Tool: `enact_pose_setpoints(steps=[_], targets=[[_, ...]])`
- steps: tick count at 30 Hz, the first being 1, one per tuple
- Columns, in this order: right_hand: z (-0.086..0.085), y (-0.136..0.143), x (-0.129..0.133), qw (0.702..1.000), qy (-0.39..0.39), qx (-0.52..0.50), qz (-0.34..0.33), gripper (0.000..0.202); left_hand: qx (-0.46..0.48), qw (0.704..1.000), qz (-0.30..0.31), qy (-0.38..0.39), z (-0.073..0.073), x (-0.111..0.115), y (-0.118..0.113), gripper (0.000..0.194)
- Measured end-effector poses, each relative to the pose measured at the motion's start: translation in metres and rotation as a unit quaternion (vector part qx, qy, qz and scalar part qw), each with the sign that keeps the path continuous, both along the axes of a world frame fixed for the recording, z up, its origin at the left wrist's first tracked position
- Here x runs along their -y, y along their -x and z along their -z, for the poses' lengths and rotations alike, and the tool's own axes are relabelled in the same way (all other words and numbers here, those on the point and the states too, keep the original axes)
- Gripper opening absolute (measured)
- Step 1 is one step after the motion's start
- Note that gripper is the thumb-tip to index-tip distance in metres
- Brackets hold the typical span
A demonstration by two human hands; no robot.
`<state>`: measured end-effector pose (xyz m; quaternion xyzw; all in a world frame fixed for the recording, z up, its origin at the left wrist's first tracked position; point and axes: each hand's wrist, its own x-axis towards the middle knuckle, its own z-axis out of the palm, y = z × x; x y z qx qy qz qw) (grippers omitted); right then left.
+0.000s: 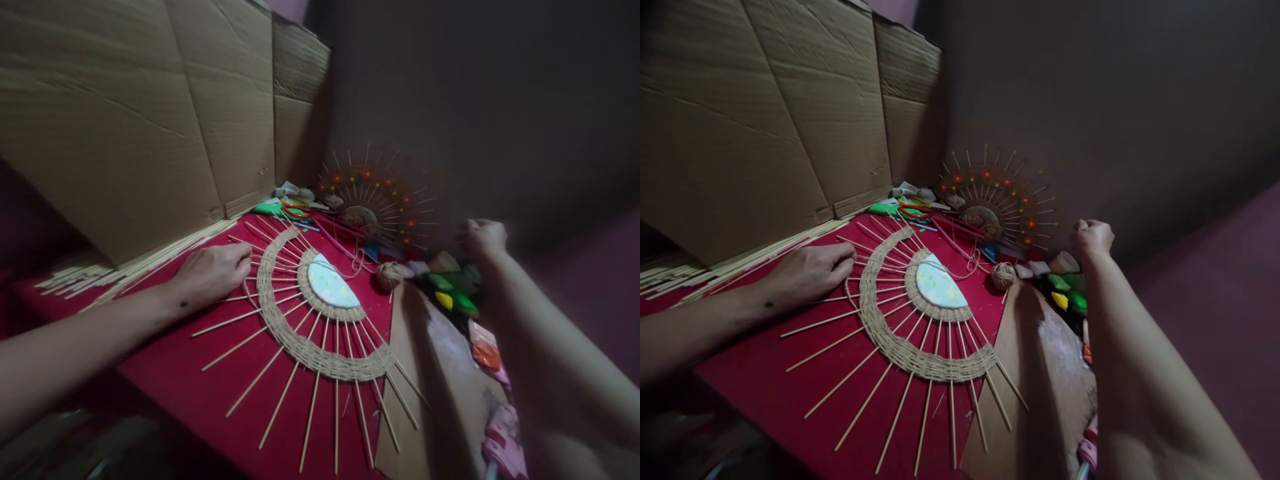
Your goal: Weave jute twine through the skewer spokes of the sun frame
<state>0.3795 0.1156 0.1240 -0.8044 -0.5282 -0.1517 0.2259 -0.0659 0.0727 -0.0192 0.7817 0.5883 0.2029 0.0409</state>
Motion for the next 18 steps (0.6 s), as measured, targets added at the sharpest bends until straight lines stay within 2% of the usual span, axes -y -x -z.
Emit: enact_pose_setpoints(steps=[4, 7, 10, 11, 14, 16, 18], targets=[[0.027, 0.022, -0.003, 0.992, -0.024, -0.122, -0.037, 0.039, -0.008, 1.0, -0.002, 0.013, 0.0, 0.0, -0.001, 0.022], [0.052, 0.06, 0.003, 0.977, -0.037, -0.175, -0.114, 0.034, -0.019, 1.0, -0.005, 0.019, -0.001, 0.0, -0.001, 0.023], [0.069, 0.109, 0.018, 0.954, -0.024, -0.221, -0.202, 0.031, -0.034, 0.999, -0.012, 0.006, 0.001, -0.001, -0.001, 0.026], [0.073, 0.127, 0.025, 0.941, -0.012, -0.236, -0.243, 0.03, -0.039, 0.999, -0.015, 0.0, 0.001, -0.001, -0.001, 0.027], [0.081, 0.179, 0.051, 0.874, 0.047, -0.275, -0.398, 0.021, -0.034, 0.999, -0.016, -0.006, 0.002, -0.002, -0.001, 0.029], [0.086, 0.208, 0.068, 0.84, 0.059, -0.247, -0.479, 0.015, -0.018, 1.0, -0.016, -0.004, 0.002, -0.002, 0.0, 0.029], [0.091, 0.232, 0.08, 0.819, 0.079, -0.196, -0.534, 0.015, 0.002, 1.0, -0.014, -0.003, 0.002, -0.002, 0.001, 0.03]])
